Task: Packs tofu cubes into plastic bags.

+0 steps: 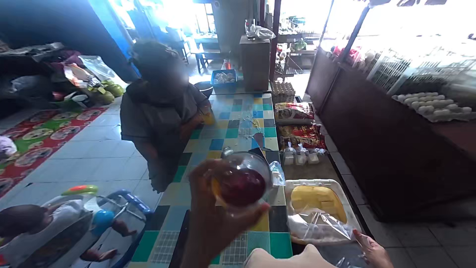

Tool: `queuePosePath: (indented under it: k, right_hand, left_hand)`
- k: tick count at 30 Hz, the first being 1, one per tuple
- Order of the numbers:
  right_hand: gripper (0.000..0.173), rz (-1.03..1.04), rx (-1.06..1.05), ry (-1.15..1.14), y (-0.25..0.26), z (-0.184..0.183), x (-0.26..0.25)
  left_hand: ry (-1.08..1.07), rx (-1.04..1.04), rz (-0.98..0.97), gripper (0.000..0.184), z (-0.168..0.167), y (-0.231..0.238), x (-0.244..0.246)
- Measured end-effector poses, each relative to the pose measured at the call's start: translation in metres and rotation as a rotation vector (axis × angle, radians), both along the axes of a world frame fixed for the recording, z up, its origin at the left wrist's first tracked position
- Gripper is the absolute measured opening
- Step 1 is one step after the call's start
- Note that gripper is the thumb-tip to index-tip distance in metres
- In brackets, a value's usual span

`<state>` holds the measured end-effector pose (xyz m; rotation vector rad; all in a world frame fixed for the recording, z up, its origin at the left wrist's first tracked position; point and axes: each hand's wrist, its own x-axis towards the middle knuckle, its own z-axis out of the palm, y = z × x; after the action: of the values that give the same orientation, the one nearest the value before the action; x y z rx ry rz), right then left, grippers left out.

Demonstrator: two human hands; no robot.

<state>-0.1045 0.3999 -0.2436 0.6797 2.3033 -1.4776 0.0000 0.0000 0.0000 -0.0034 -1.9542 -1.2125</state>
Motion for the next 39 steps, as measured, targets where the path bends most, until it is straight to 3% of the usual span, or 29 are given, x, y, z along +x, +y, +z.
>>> queuePosePath:
  k: [5, 9, 14, 21, 24, 26, 28, 29, 31, 33, 35, 37, 39]
  right_hand:
    - [0.025, -0.030, -0.157, 0.012, 0.011, 0.006, -0.002]
    - [0.018, -0.024, -0.194, 0.005, 0.011, 0.009, -0.004]
    - [0.017, 0.014, -0.166, 0.007, 0.007, 0.016, -0.002]
    - [0.012, 0.012, -0.177, 0.057, -0.005, 0.033, -0.007]
    - [0.014, 0.087, -0.221, 0.089, -0.022, 0.046, -0.018]
    - [0.016, 0.200, -0.308, 0.137, -0.034, 0.057, -0.027]
    - [0.021, 0.321, -0.401, 0.156, -0.052, 0.073, -0.038]
    - [0.022, 0.387, -0.433, 0.141, -0.063, 0.083, -0.042]
    - [0.023, 0.529, -0.503, 0.092, -0.086, 0.104, -0.047]
    - [0.021, 0.682, -0.660, 0.029, -0.103, 0.120, -0.048]
    - [0.017, 0.769, -0.860, -0.005, -0.115, 0.135, -0.050]
    - [0.016, 0.774, -0.998, -0.002, -0.119, 0.149, -0.050]
    - [0.015, 0.698, -1.081, 0.019, -0.114, 0.157, -0.050]
  left_hand:
    - [-0.268, 0.269, 0.159, 0.107, -0.089, -0.054, -0.037]
    - [-0.346, 0.405, 0.234, 0.123, -0.179, -0.093, -0.065]
    - [-0.479, 0.403, 0.378, 0.126, -0.255, -0.110, -0.087]
    - [-0.349, 0.460, 0.467, 0.132, -0.293, -0.112, -0.087]
    - [-0.405, 0.452, 0.474, 0.135, -0.295, -0.120, -0.083]
    - [-0.474, 0.332, 0.583, 0.140, -0.295, -0.114, -0.076]
    - [-0.489, 0.250, 0.739, 0.130, -0.278, -0.083, -0.066]
    - [-0.457, 0.277, 0.728, 0.118, -0.262, -0.060, -0.062]
    - [-0.450, 0.358, 0.456, 0.097, -0.232, -0.011, -0.056]
    - [-0.567, 0.440, -0.040, 0.108, -0.214, 0.020, -0.058]
    - [-0.782, 0.567, -0.412, 0.126, -0.208, 0.028, -0.071]
    - [-0.900, 0.760, -0.656, 0.106, -0.210, 0.031, -0.075]
    - [-0.823, 0.980, -0.834, 0.071, -0.213, 0.034, -0.069]
